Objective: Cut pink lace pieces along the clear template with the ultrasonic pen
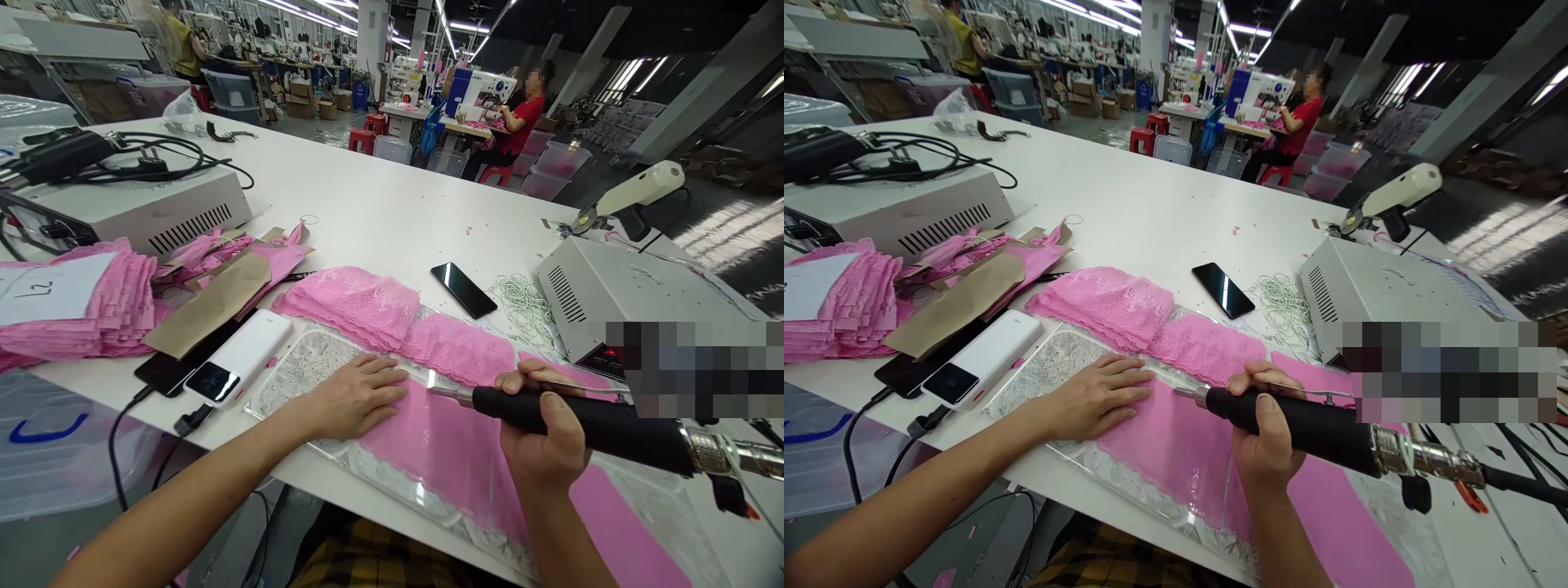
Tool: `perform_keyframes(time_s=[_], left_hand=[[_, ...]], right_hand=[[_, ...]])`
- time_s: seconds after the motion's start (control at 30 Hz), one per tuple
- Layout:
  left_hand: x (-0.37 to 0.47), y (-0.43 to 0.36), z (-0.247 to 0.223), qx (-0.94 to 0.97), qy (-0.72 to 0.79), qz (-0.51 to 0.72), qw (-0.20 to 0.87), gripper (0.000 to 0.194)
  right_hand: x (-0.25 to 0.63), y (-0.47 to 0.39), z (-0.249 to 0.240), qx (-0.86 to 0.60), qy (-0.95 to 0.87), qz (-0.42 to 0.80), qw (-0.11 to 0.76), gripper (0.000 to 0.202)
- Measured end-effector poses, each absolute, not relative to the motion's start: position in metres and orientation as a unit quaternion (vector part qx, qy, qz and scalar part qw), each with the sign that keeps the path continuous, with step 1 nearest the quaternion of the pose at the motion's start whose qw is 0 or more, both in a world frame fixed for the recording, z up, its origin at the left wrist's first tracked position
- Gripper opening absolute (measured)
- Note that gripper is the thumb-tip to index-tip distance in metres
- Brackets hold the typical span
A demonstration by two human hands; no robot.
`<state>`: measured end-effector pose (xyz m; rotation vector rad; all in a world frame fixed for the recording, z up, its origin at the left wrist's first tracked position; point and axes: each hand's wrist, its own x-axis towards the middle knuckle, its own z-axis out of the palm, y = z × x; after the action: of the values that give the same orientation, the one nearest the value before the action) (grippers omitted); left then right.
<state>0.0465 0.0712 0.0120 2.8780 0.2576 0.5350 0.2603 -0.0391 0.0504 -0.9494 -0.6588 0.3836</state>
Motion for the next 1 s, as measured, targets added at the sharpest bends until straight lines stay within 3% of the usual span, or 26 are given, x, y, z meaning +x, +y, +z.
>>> perform_keyframes(time_s=[1.0], left_hand=[[0.045,0.073,0.013,0.974,0.082,0.191,0.093,0.034]], right_hand=[[0.279,-0.059,0.054,-0.470,-0.291,0.135,0.822,0.012]])
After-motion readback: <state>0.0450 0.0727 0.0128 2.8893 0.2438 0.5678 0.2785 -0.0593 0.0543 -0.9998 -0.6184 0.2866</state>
